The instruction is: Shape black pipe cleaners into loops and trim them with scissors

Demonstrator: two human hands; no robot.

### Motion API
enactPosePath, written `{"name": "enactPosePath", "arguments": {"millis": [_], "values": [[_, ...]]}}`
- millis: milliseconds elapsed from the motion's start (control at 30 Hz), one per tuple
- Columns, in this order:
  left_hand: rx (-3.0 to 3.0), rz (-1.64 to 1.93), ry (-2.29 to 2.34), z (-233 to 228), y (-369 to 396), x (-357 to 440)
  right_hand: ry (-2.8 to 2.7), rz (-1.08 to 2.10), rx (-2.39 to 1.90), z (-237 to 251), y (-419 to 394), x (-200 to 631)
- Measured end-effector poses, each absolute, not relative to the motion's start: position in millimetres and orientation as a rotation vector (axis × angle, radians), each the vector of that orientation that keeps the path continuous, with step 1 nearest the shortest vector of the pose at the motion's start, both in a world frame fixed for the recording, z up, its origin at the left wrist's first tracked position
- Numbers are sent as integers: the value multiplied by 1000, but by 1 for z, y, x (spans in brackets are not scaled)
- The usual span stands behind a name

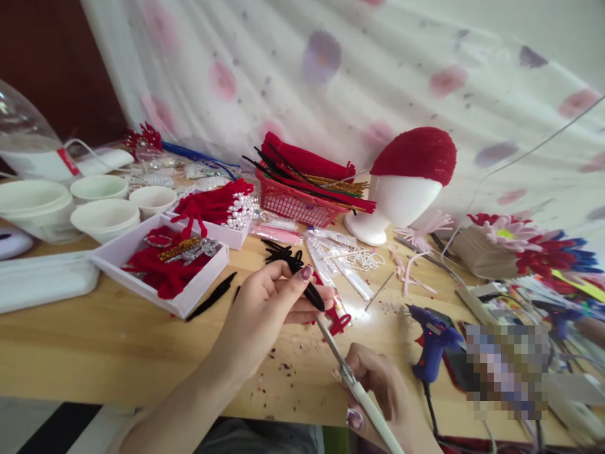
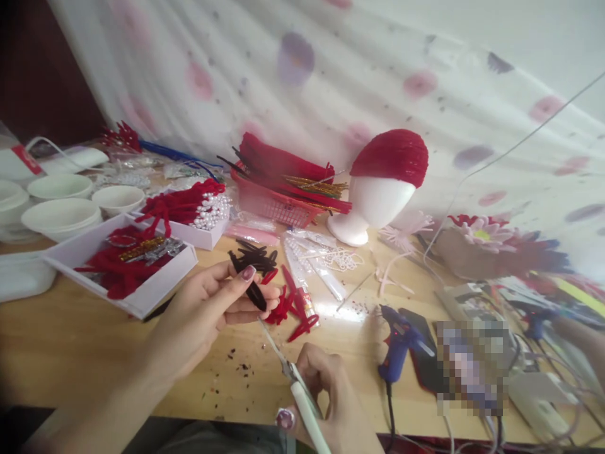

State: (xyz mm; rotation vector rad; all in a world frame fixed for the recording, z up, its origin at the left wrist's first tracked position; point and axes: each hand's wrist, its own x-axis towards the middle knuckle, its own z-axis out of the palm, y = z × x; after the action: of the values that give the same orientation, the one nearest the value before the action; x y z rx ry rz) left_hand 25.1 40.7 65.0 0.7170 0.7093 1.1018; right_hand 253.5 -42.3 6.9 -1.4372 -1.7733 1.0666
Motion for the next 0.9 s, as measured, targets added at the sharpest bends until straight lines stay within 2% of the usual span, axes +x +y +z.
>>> {"name": "enactPosePath", "arguments": {"millis": [900], "values": [[712, 1038, 687, 68, 43, 33, -1516, 1450, -1437, 20, -35, 253]]}}
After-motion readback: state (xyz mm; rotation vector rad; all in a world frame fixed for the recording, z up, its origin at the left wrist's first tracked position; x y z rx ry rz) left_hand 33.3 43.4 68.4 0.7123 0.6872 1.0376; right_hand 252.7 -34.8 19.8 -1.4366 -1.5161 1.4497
